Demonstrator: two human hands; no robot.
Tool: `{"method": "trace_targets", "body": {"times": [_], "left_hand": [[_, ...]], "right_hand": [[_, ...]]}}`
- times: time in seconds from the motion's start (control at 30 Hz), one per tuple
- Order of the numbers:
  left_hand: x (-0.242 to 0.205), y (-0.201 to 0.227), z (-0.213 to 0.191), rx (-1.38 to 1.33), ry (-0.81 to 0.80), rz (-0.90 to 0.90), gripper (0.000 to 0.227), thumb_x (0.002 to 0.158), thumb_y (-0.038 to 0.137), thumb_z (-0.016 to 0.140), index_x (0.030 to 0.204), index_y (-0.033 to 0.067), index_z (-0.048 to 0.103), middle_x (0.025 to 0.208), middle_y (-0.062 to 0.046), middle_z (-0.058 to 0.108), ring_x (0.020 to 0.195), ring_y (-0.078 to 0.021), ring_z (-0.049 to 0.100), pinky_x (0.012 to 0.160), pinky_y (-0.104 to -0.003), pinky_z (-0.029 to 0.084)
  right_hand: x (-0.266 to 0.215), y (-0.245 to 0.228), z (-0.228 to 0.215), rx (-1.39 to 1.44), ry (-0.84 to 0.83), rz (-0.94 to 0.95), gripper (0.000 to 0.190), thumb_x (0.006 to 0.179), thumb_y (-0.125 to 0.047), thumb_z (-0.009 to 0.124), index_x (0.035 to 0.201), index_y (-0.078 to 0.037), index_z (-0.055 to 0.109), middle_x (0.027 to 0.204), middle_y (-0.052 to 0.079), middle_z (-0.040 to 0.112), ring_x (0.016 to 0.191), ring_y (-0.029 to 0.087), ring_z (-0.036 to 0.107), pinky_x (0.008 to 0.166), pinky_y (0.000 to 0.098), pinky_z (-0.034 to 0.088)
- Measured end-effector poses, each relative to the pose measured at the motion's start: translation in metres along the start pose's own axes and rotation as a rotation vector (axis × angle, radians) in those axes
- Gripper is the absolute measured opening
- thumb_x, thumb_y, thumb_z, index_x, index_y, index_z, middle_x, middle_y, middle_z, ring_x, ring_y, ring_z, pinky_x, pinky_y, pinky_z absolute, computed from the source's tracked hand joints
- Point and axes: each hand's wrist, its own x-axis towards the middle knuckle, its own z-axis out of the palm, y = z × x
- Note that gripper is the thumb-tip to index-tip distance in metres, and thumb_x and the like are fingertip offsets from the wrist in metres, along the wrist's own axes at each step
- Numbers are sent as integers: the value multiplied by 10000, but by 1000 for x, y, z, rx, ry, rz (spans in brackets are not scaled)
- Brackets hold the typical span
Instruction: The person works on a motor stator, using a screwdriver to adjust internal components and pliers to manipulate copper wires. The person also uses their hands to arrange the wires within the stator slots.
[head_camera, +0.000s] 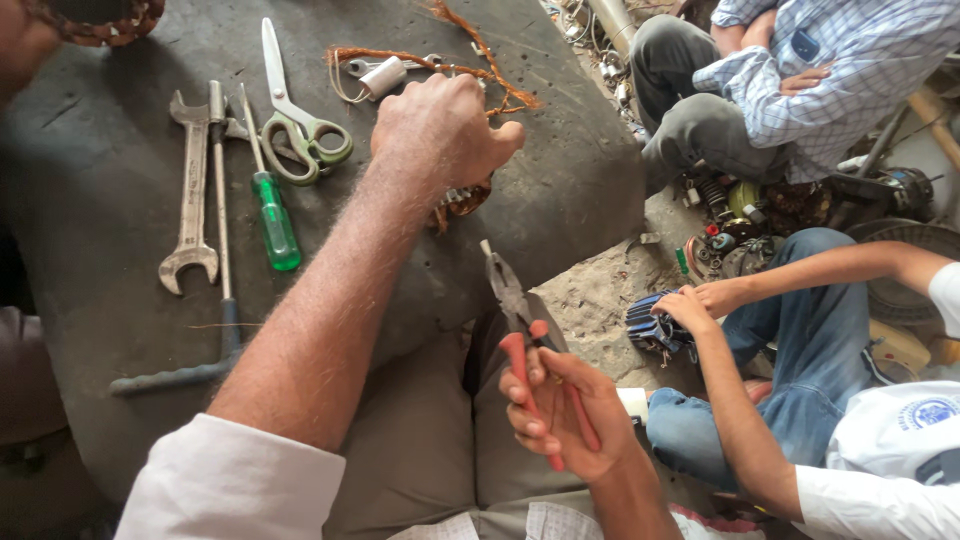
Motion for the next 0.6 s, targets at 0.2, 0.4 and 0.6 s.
{"method": "trace_targets", "body": {"times": [0.2,0.4,0.6], "left_hand": [[-1,-4,-2,1,-58,-38,589,862,580,637,1107,53,734,1150,-199,702,1069,-359,694,940,-498,541],[-12,-11,-7,-65,25,-40,578,830,590,647,1116,97,745,1131,-214,706,1070,-379,688,954,-505,529],[-15,-17,-10,-136,2,-162,668,833,640,624,1122,45,719,1177,-210,698,1134,-385,661,993,-513,502]], "right_hand": [[6,-31,15,-26,58,-118,404,1048,-312,482,1295,-14,600,1034,183,620,756,269,667,539,340,551],[54,-76,24,-202,174,-188,297,1081,-274,519,1284,-74,602,1023,195,695,759,310,704,574,377,573],[89,-103,34,-265,288,-131,327,1074,-287,500,1204,0,587,1259,324,658,1046,412,725,874,509,621]]}}
